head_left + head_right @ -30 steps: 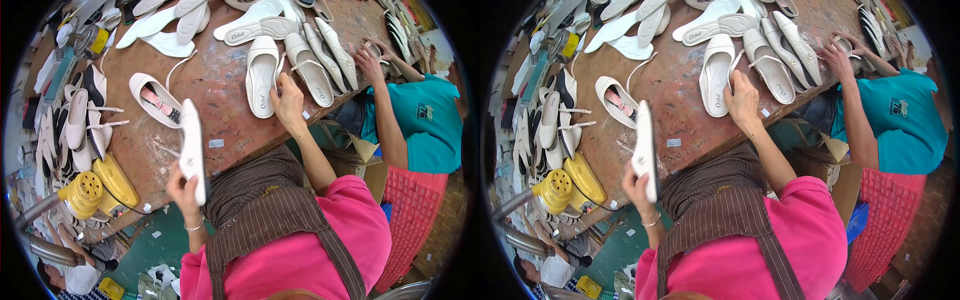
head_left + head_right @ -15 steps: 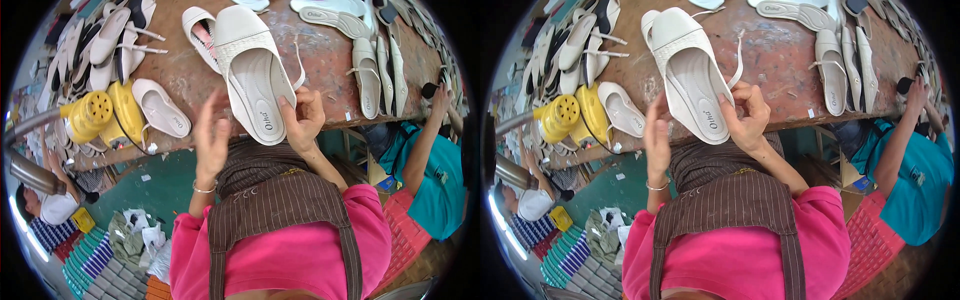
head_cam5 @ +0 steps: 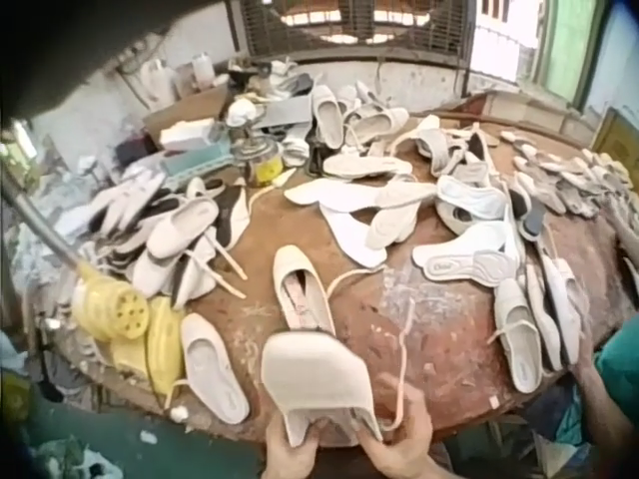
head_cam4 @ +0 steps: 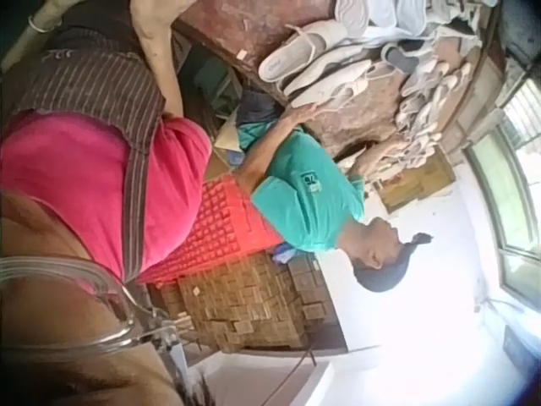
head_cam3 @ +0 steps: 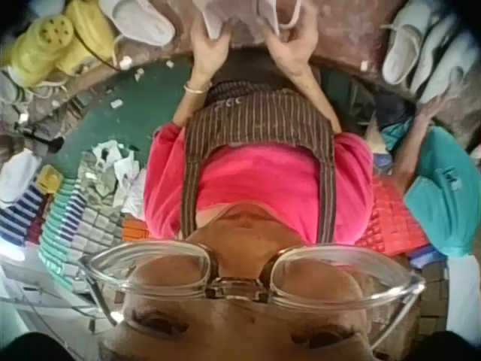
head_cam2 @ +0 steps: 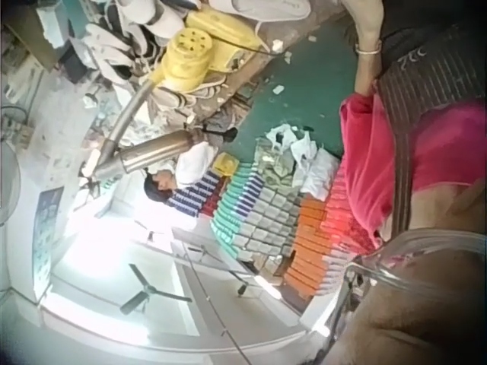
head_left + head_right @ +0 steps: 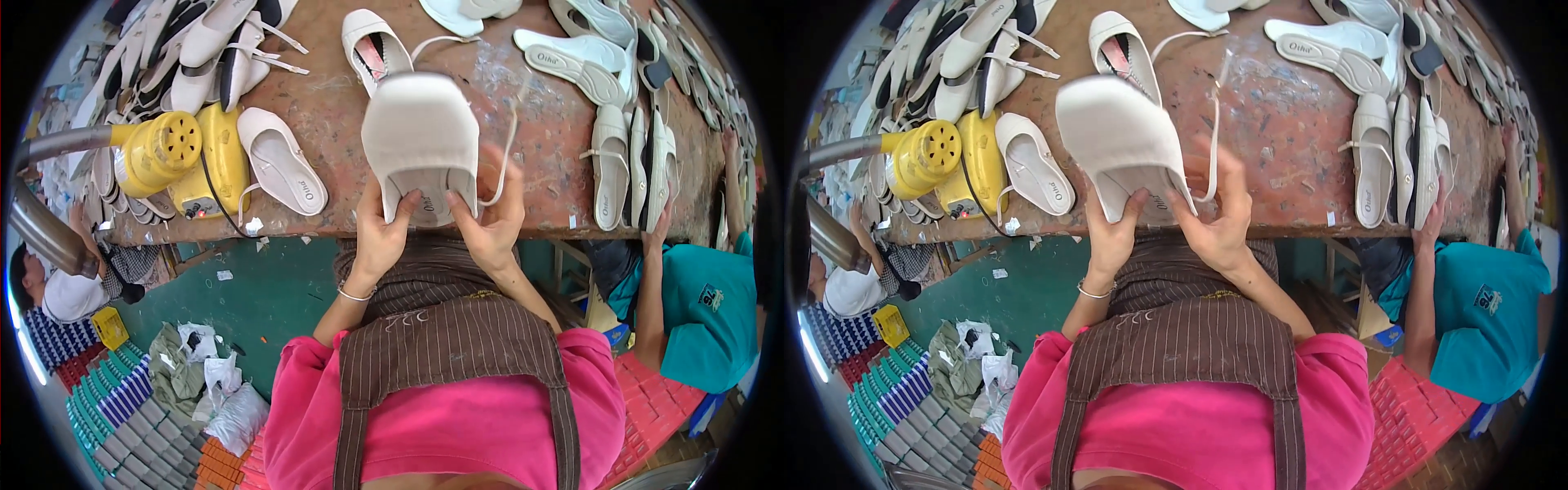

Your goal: The recorder inserts insoles into white flat shoes and uses a heat gun to finish them at a factory workbench.

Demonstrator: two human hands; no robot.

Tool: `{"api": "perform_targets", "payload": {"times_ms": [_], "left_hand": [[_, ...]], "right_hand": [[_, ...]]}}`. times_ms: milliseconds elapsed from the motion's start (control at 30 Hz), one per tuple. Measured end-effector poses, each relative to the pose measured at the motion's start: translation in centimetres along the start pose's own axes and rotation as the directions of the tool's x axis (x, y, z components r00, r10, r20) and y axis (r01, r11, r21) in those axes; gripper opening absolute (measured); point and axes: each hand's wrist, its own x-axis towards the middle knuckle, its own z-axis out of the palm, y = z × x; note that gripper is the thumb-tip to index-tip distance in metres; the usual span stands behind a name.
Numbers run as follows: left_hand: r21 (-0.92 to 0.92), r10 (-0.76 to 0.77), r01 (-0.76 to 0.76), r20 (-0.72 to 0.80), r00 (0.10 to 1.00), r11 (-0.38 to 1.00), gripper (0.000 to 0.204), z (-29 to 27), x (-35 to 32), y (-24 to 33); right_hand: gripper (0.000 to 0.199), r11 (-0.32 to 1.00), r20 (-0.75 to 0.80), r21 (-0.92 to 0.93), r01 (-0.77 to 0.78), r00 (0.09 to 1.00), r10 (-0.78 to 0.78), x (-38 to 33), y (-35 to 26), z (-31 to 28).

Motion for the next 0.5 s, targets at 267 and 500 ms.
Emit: {"api": "perform_targets", "payload": {"times_ms": [267, 500], "left_hand": [[-0.038, 0.011, -0.012, -0.019, 1.0, 0.999, 0.035, -1.5, -0.5, -3.3], [-0.379, -0.069, 0.125, 0.158, 0.985, 0.917, 0.046, -1.9, 0.9, -3.9]], "right_hand": [[0.038, 0.962, 0.143, -0.167, 0.217, 0.97, -0.194, 0.4, 0.2, 0.6], [0.055, 0.809, 0.28, -0.332, 0.484, 0.87, -0.406, 0.4, -1.0, 1.5]]}}
